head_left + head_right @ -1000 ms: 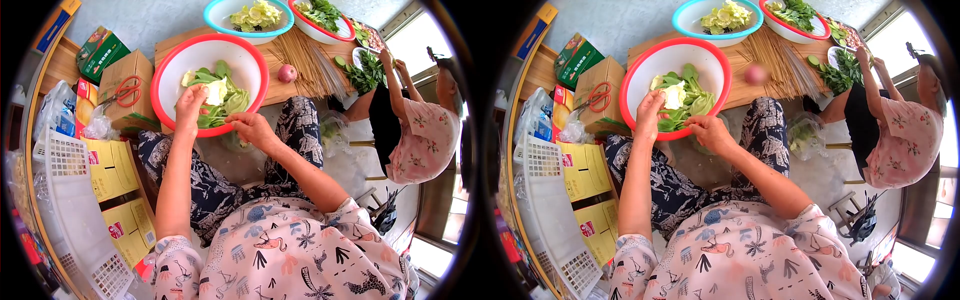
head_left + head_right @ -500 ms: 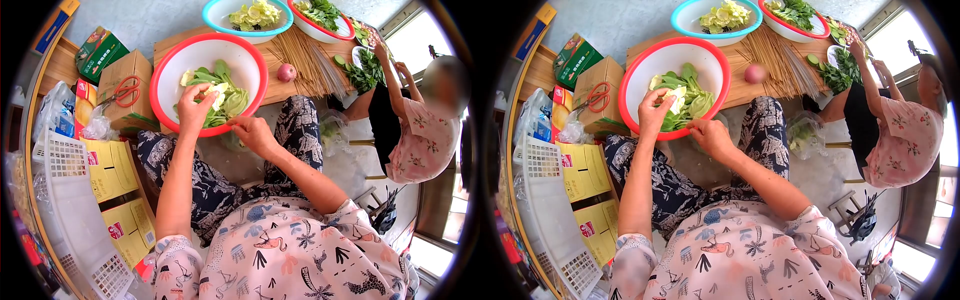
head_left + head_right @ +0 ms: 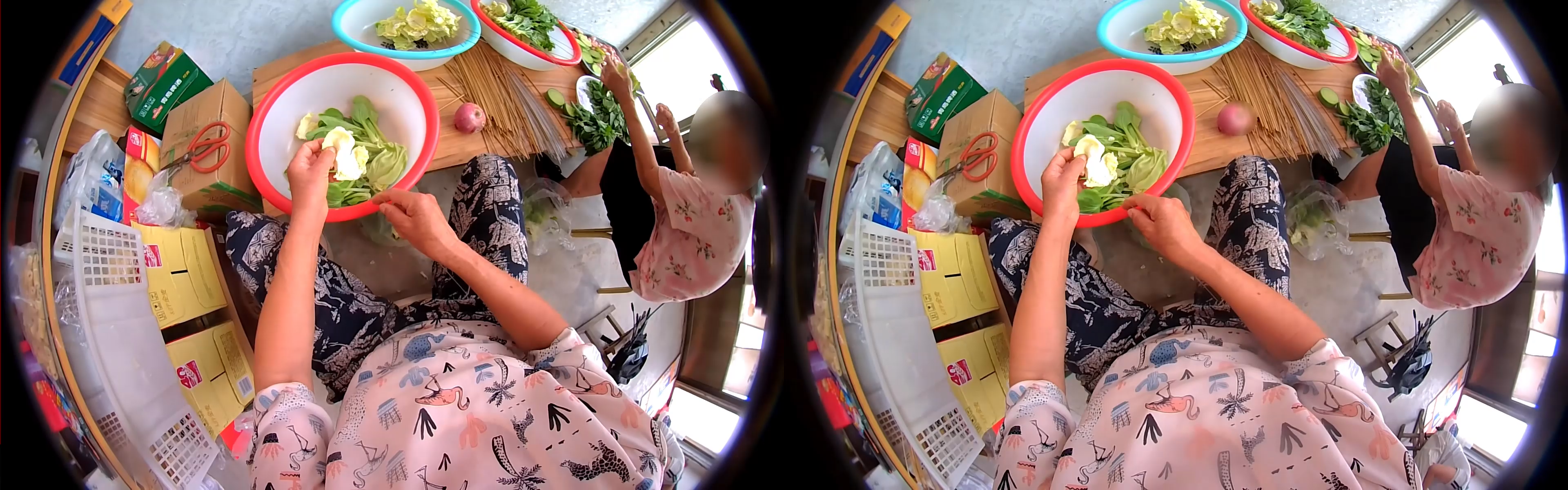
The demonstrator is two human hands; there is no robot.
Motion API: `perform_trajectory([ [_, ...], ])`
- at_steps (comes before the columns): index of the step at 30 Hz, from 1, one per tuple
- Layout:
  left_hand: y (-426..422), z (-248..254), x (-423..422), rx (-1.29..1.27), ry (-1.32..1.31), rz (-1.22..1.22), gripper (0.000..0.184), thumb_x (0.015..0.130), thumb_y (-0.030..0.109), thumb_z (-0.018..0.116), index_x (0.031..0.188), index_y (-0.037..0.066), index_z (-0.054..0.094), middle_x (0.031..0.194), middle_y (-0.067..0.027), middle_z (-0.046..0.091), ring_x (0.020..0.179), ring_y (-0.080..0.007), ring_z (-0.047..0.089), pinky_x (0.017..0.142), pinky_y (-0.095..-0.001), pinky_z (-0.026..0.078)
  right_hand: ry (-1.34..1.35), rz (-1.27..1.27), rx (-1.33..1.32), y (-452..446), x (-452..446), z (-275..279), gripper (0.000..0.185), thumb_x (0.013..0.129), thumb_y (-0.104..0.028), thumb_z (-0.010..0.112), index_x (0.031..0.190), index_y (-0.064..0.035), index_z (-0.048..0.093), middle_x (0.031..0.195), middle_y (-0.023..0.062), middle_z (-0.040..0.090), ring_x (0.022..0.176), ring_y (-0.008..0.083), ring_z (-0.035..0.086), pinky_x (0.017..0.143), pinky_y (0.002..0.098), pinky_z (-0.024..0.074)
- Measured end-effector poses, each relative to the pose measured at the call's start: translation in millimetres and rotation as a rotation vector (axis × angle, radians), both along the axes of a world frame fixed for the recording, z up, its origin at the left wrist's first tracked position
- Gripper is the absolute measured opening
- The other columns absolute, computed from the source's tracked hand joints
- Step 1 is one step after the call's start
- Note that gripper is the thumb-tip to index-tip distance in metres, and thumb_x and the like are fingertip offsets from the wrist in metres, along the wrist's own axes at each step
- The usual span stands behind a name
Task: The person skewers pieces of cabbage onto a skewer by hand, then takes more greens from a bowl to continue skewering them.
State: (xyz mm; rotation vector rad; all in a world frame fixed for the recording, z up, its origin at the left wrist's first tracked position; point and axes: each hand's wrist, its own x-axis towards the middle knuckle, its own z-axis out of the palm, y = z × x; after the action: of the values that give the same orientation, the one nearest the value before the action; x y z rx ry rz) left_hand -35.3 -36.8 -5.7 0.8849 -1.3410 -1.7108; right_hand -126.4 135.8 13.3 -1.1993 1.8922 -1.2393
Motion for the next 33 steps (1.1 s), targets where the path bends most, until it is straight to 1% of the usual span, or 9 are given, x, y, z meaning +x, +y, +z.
perform_trajectory([
  [2, 2.1, 5.4, 0.2, 0.104, -0.007, -0.013, 0.017, 0.085, 0.009, 0.058, 0.100, 0.001, 0.058, 0.079, -0.0002, 0.060, 0.063, -0.0042, 0.054, 0.051, -0.0197, 0.045, -0.018, 0.007, -0.012, 0.2, 0.6, -1.2, 0.020, 0.087, -0.012, 0.054, 0.101, -0.0026, 0.064, 0.059, 0.0058, 0.055, 0.052, 0.0095, 0.052, 0.051, 0.0261, 0.0441],
  [9, 5.8, 12.9, 0.2, 0.063, -0.033, -0.101, 0.017, 0.085, 0.014, 0.060, 0.098, 0.003, 0.060, 0.077, 0.0017, 0.059, 0.064, -0.0037, 0.054, 0.052, -0.0197, 0.046, 0.025, -0.010, 0.011, 1.6, -0.4, -2.5, 0.020, 0.086, -0.011, 0.054, 0.101, -0.0027, 0.064, 0.060, 0.0068, 0.056, 0.053, 0.0099, 0.052, 0.052, 0.0268, 0.0446],
  [11, 10.5, 21.7, -1.1, -0.079, -0.133, -0.076, 0.016, 0.084, 0.015, 0.062, 0.095, 0.003, 0.062, 0.076, 0.0025, 0.059, 0.064, -0.0031, 0.054, 0.052, -0.0191, 0.044, 0.052, -0.051, 0.042, 1.6, -0.5, -1.9, 0.016, 0.082, -0.014, 0.057, 0.094, -0.0069, 0.065, 0.069, 0.0165, 0.062, 0.067, 0.0318, 0.062, 0.062, 0.0392, 0.0478],
  [18, 5.9, 5.2, -3.1, -0.362, -0.145, -0.084, 0.015, 0.081, 0.014, 0.066, 0.089, 0.002, 0.062, 0.073, 0.0039, 0.058, 0.062, -0.0018, 0.051, 0.051, -0.0178, 0.040, 0.138, -0.065, 0.027, 1.7, 0.4, -6.1, 0.016, 0.081, -0.016, 0.057, 0.093, -0.0079, 0.065, 0.072, 0.0163, 0.063, 0.070, 0.0334, 0.062, 0.064, 0.0410, 0.0486],
  [20, 3.8, 3.8, 0.0, -0.135, -0.138, -0.074, 0.014, 0.082, 0.014, 0.066, 0.088, 0.003, 0.061, 0.073, 0.0047, 0.057, 0.060, -0.0015, 0.048, 0.051, -0.0183, 0.039, 0.133, -0.064, 0.018, 2.0, 0.6, -5.5, 0.016, 0.081, -0.015, 0.058, 0.094, -0.0078, 0.064, 0.073, 0.0163, 0.063, 0.071, 0.0335, 0.062, 0.065, 0.0407, 0.0488],
  [21, 4.3, 3.4, -0.7, -0.135, -0.138, -0.074, 0.014, 0.082, 0.014, 0.066, 0.088, 0.003, 0.061, 0.073, 0.0047, 0.057, 0.060, -0.0015, 0.048, 0.051, -0.0183, 0.039, 0.133, -0.064, 0.018, 2.2, 0.7, -4.9, 0.016, 0.081, -0.015, 0.058, 0.094, -0.0078, 0.064, 0.073, 0.0163, 0.063, 0.071, 0.0335, 0.062, 0.065, 0.0407, 0.0488],
  [23, 5.4, 2.6, -2.7, 0.062, 0.009, -0.049, 0.014, 0.083, 0.016, 0.067, 0.090, 0.005, 0.061, 0.073, 0.0054, 0.057, 0.059, -0.0015, 0.048, 0.050, -0.0189, 0.039, 0.105, -0.053, 0.007, 2.6, 0.8, -3.5, 0.016, 0.082, -0.015, 0.058, 0.094, -0.0074, 0.064, 0.075, 0.0158, 0.063, 0.072, 0.0328, 0.062, 0.065, 0.0402, 0.0490],
  [27, 7.1, 7.6, -0.8, 0.108, 0.034, -0.059, 0.015, 0.083, 0.016, 0.066, 0.093, 0.007, 0.061, 0.074, 0.0056, 0.057, 0.059, -0.0018, 0.048, 0.049, -0.0186, 0.039, 0.071, -0.058, -0.006, 3.6, 0.6, -1.9, 0.016, 0.082, -0.014, 0.059, 0.095, -0.0065, 0.064, 0.075, 0.0151, 0.064, 0.072, 0.0319, 0.063, 0.065, 0.0389, 0.0491],
  [33, 6.9, 9.6, 0.5, 0.181, 0.044, -0.075, 0.014, 0.085, 0.014, 0.064, 0.096, 0.005, 0.061, 0.084, 0.0015, 0.062, 0.068, -0.0050, 0.057, 0.054, -0.0196, 0.047, 0.014, -0.024, -0.035, 5.9, -0.9, -2.8, 0.017, 0.084, -0.012, 0.057, 0.097, -0.0037, 0.063, 0.076, 0.0169, 0.064, 0.071, 0.0303, 0.063, 0.065, 0.0360, 0.0488],
])
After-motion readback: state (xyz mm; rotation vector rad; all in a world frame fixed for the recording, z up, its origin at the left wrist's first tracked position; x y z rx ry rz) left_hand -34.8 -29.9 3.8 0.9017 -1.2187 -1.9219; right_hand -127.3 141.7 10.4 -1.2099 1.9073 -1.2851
